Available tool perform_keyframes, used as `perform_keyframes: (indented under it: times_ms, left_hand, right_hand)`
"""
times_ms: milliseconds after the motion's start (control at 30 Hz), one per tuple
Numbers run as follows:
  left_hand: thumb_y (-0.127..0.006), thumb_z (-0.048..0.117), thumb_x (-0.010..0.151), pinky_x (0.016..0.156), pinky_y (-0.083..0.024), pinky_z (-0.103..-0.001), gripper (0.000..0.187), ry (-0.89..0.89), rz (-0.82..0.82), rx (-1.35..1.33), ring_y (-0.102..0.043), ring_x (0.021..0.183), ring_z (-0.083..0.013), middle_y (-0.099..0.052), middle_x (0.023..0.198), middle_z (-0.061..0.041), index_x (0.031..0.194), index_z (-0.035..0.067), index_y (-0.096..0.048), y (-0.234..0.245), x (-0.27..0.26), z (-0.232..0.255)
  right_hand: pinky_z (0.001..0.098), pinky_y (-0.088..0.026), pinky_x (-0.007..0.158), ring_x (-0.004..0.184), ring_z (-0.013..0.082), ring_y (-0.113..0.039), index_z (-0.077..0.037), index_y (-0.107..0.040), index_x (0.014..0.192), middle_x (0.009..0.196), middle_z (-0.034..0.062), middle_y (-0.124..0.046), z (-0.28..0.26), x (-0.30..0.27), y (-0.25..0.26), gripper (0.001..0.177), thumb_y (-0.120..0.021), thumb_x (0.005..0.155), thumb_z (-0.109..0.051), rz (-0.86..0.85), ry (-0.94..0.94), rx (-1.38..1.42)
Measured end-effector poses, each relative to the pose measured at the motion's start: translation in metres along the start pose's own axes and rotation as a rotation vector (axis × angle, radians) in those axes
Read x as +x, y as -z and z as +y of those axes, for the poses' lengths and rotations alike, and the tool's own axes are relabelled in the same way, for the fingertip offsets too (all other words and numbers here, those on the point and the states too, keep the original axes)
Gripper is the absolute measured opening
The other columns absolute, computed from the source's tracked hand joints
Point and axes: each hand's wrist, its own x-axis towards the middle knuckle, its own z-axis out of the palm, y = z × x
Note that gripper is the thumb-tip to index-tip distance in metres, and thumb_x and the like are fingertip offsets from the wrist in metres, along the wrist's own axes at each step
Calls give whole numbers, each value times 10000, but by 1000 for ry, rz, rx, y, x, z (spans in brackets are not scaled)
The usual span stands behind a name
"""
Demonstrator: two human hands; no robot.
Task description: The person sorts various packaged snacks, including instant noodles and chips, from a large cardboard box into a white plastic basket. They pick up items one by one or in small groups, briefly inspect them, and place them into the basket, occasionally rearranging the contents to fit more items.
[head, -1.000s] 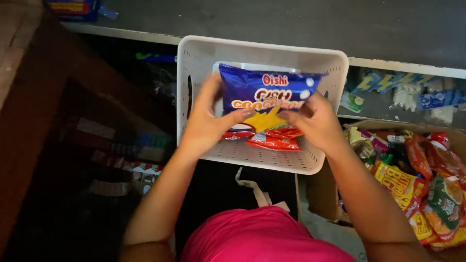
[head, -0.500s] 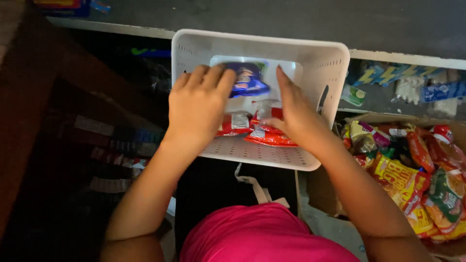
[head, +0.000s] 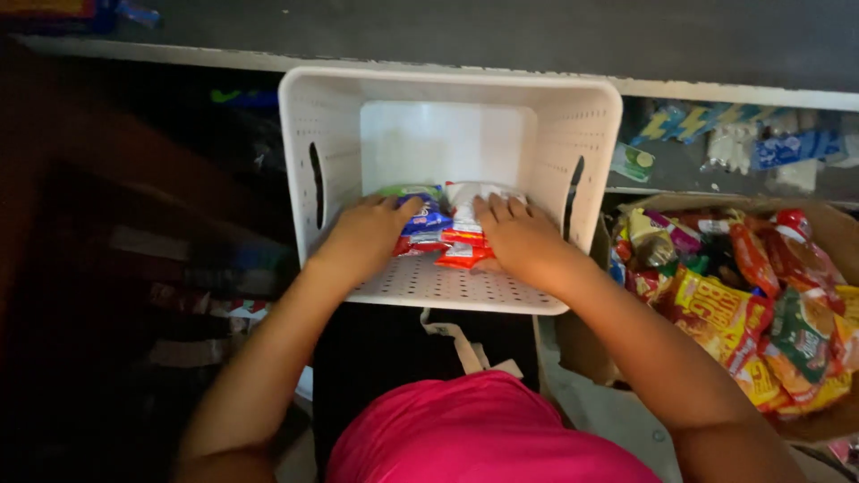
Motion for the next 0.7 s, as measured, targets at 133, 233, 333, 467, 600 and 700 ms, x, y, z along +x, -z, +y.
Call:
perform_keyframes:
  times_ms: [133, 233, 333, 467, 600, 700]
  left_hand:
    - [-603, 158, 852, 904, -522, -495, 560, -27, 49, 88, -639, 1126, -399, -638, 1269, -230, 1402, 95, -518, 22, -1, 14]
    - [-618, 171, 823, 944, -502, -499, 622, -72, 277, 200, -625, 1160, -393, -609, 1358, -237, 1424, 63, -505, 63, 2, 55]
    - [-644, 141, 815, 919, -504, -490, 649, -175, 395, -14, -630, 1121, -387, -622, 1325, -216, 1443, 34, -520, 101, 3, 112]
    - [-716, 205, 931, 847, -469, -476, 319, -507, 381, -323, -618, 1027, -312, -612, 1172, -116, 1210, 119, -585, 77, -1, 174]
    - [-682, 127, 885, 923, -488, -446, 500, -768, 393, -616, -619, 1100, -322, -616, 1300, -158, 1369, 52, -583, 77, 31, 249]
    - [-657, 105, 882, 968, -500, -434, 520, -869, 250, -784, -625, 1133, -330, -615, 1311, -161, 1391, 43, -572, 30, 59, 294]
  right_hand:
    - [554, -356, 1120, 1370, 461, -420, 18, -347, 1485, 1486, 270, -439, -7, -8, 2, 973, -767, 774, -498, 224, 75, -56]
    - [540, -383, 1116, 1375, 428, -452, 2, -439, 1442, 1483, 233, -482, -17, -43, 29, 829, -763, 794, -402, 453, 120, -39]
    - [513, -435, 1090, 1359, 400, -497, -25, -544, 1360, 1483, 204, -507, -8, -91, 56, 606, -758, 860, -293, 573, 118, 51]
    - [457, -503, 1061, 1311, 374, -563, -39, -635, 1278, 1477, 170, -543, 21, -159, 84, 409, -739, 911, -186, 699, -28, 166]
    - [445, -516, 985, 1238, 372, -598, -59, -649, 1304, 1424, 162, -595, 88, -226, 51, 393, -734, 938, -173, 749, -454, 131]
    - [469, -507, 1035, 1289, 399, -588, -53, -648, 1361, 1438, 180, -592, 139, -277, 16, 411, -711, 965, -142, 781, -591, 16]
